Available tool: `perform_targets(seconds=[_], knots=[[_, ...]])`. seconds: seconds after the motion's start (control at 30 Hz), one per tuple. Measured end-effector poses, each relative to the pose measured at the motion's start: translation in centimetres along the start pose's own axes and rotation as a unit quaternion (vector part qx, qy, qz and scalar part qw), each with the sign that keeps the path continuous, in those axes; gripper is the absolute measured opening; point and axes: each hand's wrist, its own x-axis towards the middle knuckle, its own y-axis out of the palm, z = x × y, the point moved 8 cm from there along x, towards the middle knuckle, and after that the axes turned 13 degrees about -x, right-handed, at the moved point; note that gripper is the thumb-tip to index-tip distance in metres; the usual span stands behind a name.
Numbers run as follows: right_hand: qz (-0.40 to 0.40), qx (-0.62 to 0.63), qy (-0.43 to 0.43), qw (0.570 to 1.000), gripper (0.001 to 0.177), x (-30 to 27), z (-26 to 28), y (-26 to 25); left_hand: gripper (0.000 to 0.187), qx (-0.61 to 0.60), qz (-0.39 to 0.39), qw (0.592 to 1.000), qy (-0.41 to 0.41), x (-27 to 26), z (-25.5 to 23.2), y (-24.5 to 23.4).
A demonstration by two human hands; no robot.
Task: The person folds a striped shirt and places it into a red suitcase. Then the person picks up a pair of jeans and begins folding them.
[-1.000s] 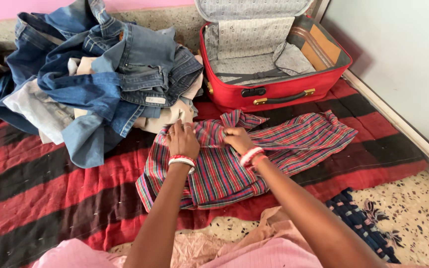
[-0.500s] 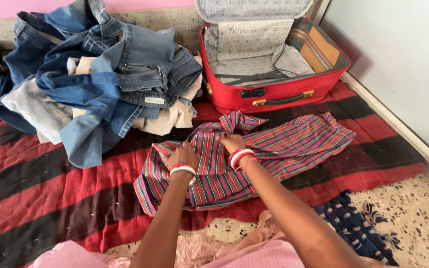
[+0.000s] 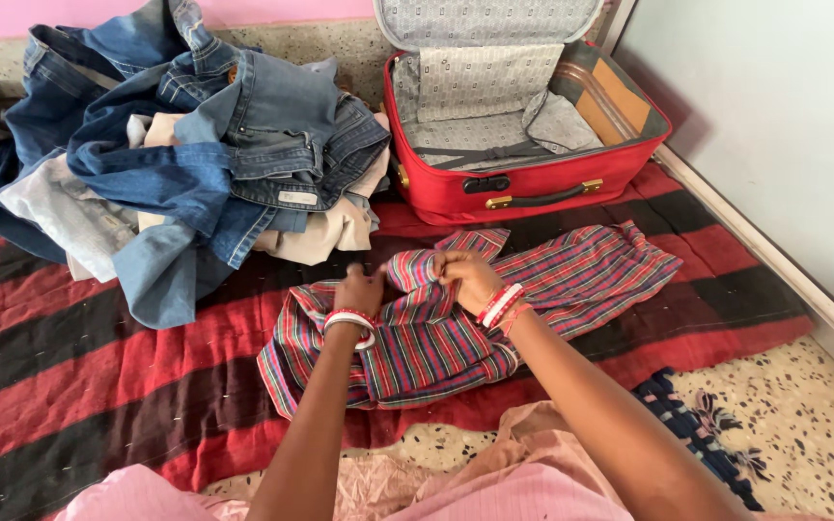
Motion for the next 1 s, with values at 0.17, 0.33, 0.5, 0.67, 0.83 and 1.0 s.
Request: perform_targets(seconds=[0.17,0.33,0.5,0.67,0.83,1.0], knots=[[-0.077,0.075,0.136,0.985,0.021,-2.4,1.6,2.4,0.053,0.007,0.039,0.999,-0.003,0.9,5.1,4.1],[-0.138,-0.195,0.271,0.932,0.039,-3.9,2.6,2.8,0.047,0.029,0.077,0.997,-0.009,-0.9,4.6,4.2],[-0.073,-0.048,0.097,0.991,0.033,-2.7,6.4,2.6,0.055,-0.085,0.075,0.994,-0.001,-3.0,-0.4,2.5],[-0.052,0.073,-0.030,0.996,0.021,-3.8,9.3,0.7,0.031,-0.308,0.070,0.948,0.032,-3.1,-5.5,0.5],[-0.135,0.101,0.061,0.984,0.026,-7.3,8.8,0.5,0.034,-0.437,0.057,0.898,-0.003,-4.0,-7.5,-0.7],[-0.258,0.064,0.125,0.956,0.019,-8.5,8.8,-0.4,0.050,-0.489,0.126,0.855,-0.120,-5.4,-8.5,-0.3]])
